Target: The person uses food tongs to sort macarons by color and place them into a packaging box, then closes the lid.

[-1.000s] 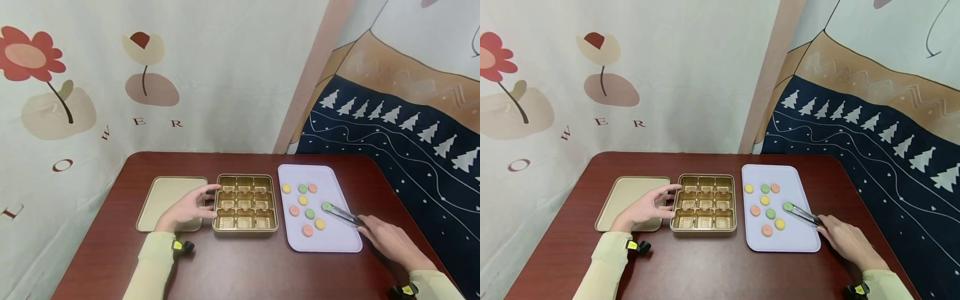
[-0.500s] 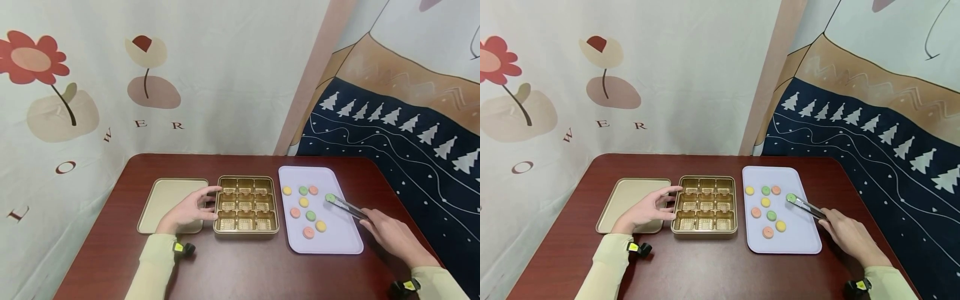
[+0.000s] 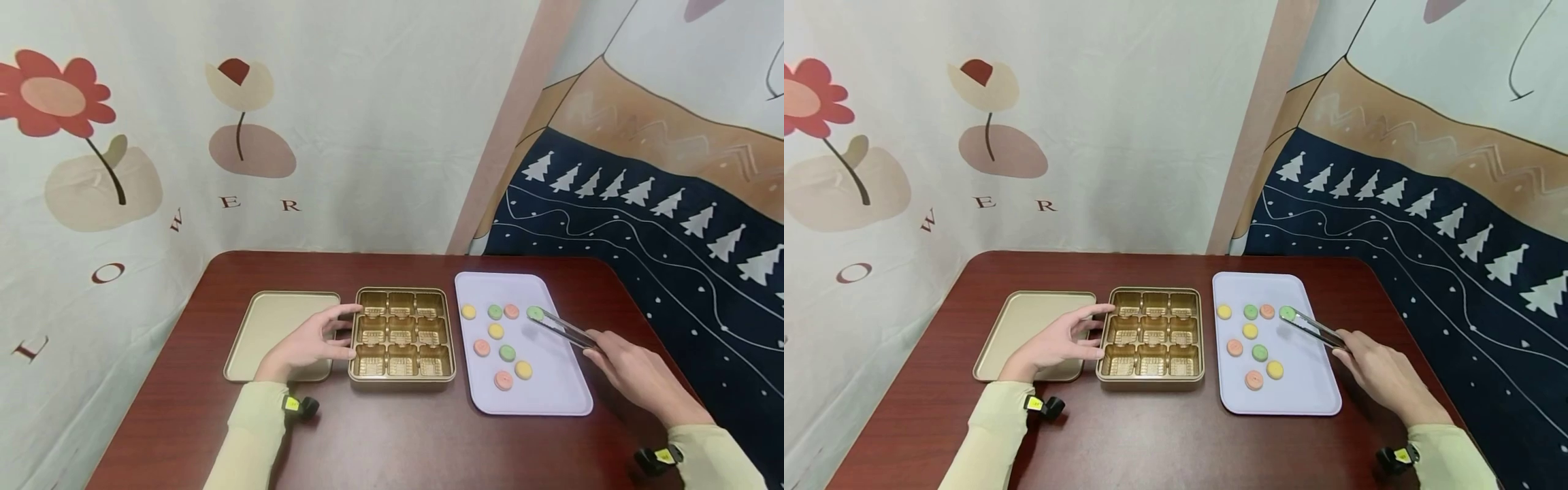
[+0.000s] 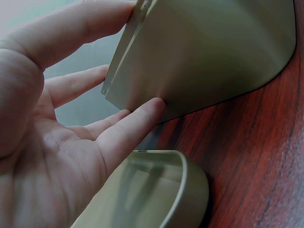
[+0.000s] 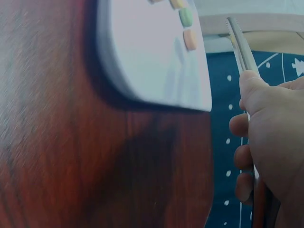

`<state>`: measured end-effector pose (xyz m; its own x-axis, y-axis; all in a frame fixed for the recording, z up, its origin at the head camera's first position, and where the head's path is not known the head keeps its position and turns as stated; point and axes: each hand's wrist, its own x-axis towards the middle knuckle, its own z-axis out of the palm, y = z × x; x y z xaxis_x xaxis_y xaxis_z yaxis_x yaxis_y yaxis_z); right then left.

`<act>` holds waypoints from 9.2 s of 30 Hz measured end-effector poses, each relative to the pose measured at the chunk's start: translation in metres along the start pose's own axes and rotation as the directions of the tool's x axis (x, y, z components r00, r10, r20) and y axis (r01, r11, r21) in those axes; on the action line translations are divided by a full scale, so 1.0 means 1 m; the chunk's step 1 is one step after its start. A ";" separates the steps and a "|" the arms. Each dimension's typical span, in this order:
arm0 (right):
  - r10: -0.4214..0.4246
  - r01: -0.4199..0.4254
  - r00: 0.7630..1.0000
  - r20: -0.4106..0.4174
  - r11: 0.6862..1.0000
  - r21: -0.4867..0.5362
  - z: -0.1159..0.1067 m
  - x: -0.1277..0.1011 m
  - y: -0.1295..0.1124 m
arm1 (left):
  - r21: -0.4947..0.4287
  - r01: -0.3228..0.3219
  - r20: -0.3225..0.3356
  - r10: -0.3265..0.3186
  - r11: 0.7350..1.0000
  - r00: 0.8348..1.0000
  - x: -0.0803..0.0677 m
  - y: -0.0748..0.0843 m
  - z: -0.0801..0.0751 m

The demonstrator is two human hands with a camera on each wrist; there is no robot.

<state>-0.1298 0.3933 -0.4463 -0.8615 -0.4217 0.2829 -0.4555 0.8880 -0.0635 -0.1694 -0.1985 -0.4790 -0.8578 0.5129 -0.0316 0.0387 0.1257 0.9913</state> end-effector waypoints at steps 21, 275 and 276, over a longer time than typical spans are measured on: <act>-0.045 0.033 0.990 0.130 0.995 0.098 0.007 0.065 -0.067 | -0.003 0.000 0.001 0.000 1.000 1.000 -0.001 0.002 0.000; -0.014 0.011 0.996 0.088 0.999 0.032 0.010 0.092 -0.074 | -0.004 -0.011 0.008 0.011 1.000 1.000 -0.002 -0.002 0.001; -0.033 0.031 0.996 0.079 0.999 0.032 0.012 0.094 -0.077 | -0.004 -0.011 0.008 0.011 1.000 1.000 -0.002 -0.002 0.001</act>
<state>-0.1787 0.2835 -0.4263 -0.8608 -0.4643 0.2084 -0.4889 0.8681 -0.0854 -0.1669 -0.1988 -0.4811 -0.8531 0.5213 -0.0216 0.0464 0.1170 0.9921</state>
